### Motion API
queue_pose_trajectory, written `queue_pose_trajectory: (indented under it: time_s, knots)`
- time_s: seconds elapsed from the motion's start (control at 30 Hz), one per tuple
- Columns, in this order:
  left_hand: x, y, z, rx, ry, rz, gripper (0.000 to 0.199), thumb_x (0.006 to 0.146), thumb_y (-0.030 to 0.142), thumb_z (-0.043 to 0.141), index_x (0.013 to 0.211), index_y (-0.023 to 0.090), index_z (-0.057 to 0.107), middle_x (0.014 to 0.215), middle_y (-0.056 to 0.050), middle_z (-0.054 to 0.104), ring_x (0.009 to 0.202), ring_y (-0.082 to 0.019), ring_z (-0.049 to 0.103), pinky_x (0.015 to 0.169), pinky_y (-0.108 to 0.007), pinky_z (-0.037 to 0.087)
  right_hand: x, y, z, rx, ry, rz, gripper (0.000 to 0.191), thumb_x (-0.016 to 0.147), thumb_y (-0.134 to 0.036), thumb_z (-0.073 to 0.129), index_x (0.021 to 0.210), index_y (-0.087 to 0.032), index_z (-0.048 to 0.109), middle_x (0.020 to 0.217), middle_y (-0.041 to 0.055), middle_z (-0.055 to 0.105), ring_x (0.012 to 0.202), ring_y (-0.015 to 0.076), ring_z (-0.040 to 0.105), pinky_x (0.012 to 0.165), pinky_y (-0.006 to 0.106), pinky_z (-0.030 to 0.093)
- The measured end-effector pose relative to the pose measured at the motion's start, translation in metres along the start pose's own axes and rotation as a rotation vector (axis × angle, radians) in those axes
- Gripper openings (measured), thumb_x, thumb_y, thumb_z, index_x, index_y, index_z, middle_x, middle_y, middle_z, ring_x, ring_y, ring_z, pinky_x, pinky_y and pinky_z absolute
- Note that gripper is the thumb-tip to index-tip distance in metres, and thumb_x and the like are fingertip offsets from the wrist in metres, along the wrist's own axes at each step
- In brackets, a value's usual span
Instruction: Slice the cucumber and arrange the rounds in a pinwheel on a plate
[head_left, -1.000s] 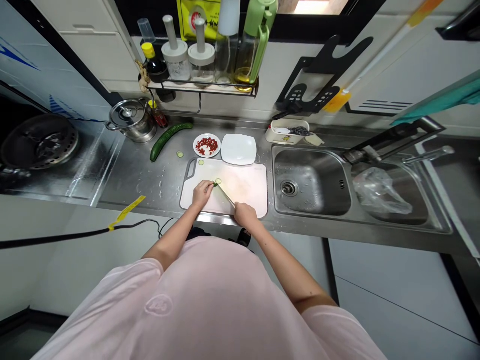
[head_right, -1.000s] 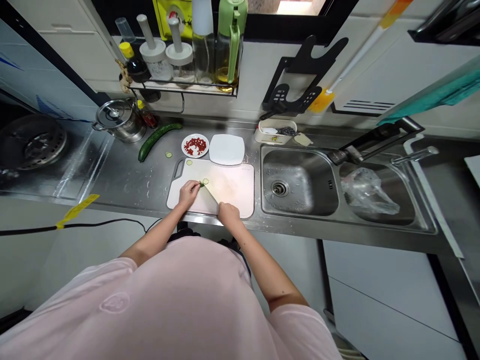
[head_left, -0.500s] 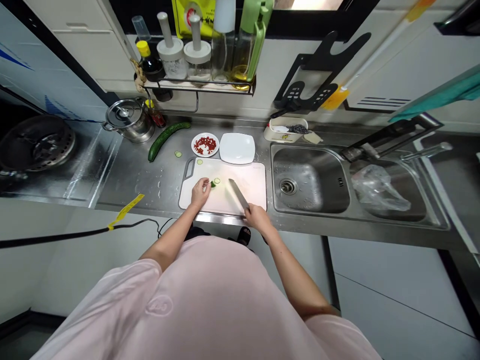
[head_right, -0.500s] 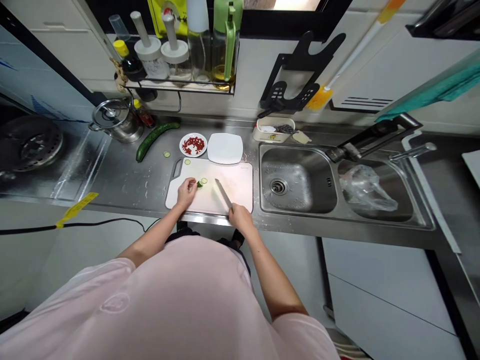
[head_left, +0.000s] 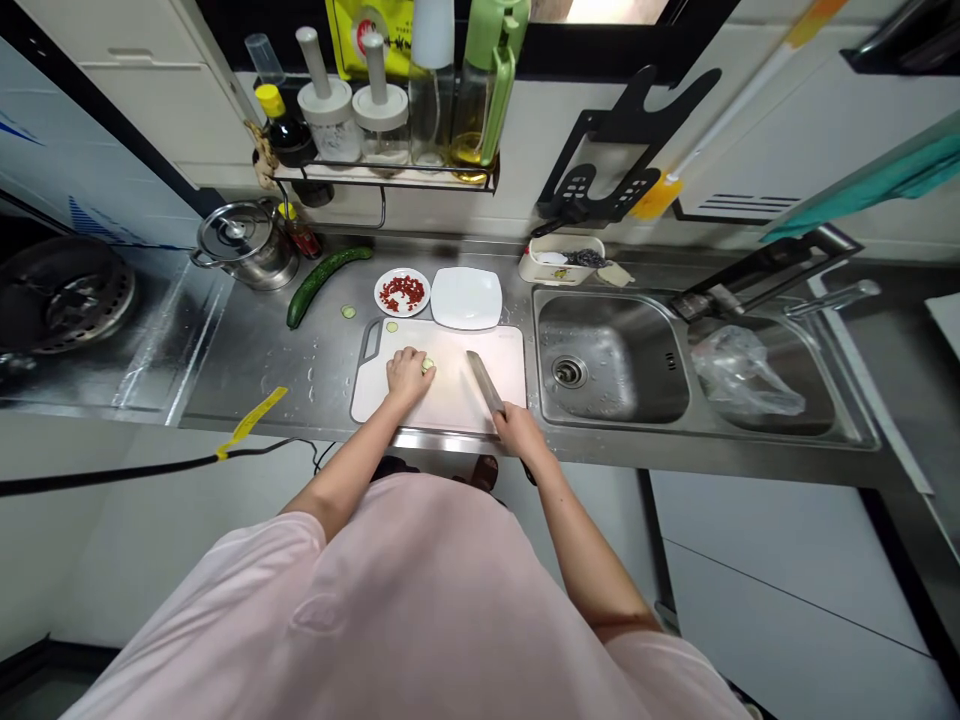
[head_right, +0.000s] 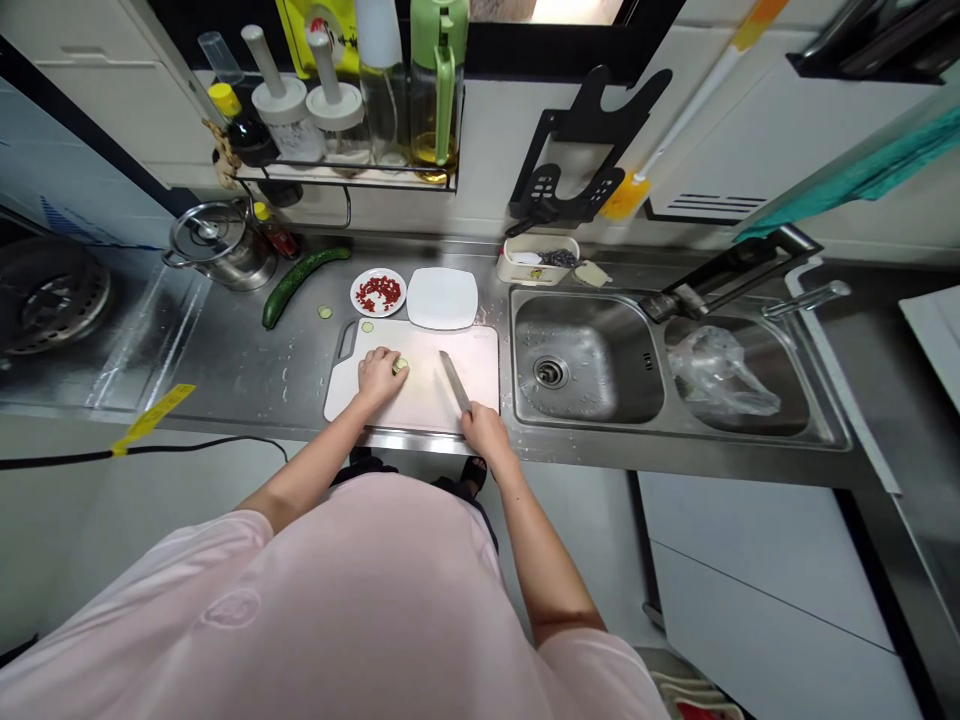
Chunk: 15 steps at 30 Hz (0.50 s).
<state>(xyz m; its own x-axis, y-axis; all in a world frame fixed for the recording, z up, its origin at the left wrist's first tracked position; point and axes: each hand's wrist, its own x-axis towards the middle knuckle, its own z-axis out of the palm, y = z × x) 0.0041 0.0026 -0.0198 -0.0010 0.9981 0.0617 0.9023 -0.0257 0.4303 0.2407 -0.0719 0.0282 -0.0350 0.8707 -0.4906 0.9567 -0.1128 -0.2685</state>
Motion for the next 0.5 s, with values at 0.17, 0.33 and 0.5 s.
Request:
queue_pose_trajectory:
  time_s: [0.17,0.33,0.5]
  knots:
    - [0.0004,0.0045,0.0029,0.069,0.012,0.003,0.017,0.079,0.030,0.058,0.093,0.022,0.065,0.104,-0.012,0.057,0.101,-0.029,0.048,0.084,-0.043,0.037,0.0030,0.0025,0.0029,0.008,0.000,-0.017,0.034,0.091,-0.032,0.035,0.102,-0.015,0.062,0.098,0.0101,0.067,0.088,0.0189,0.060,0.064,0.022,0.035]
    - [0.0036,0.0043,0.0023,0.077,0.002,-0.002,0.015,0.078,0.026,0.058,0.091,0.021,0.064,0.102,-0.012,0.057,0.100,-0.030,0.048,0.082,-0.043,0.037,0.0044,-0.0005,0.0051,0.005,-0.016,-0.035,0.033,0.090,-0.028,0.035,0.101,-0.015,0.063,0.097,0.0099,0.067,0.088,0.0179,0.059,0.067,0.022,0.035]
    - [0.0078,0.0060,0.0024,0.092,-0.019,-0.049,0.010,0.077,0.026,0.058,0.084,0.020,0.063,0.096,-0.013,0.058,0.097,-0.030,0.050,0.081,-0.043,0.036,0.0045,-0.0051,0.0025,0.008,-0.024,-0.030,0.033,0.090,-0.028,0.035,0.102,-0.015,0.063,0.098,0.0103,0.067,0.089,0.0184,0.059,0.068,0.022,0.035]
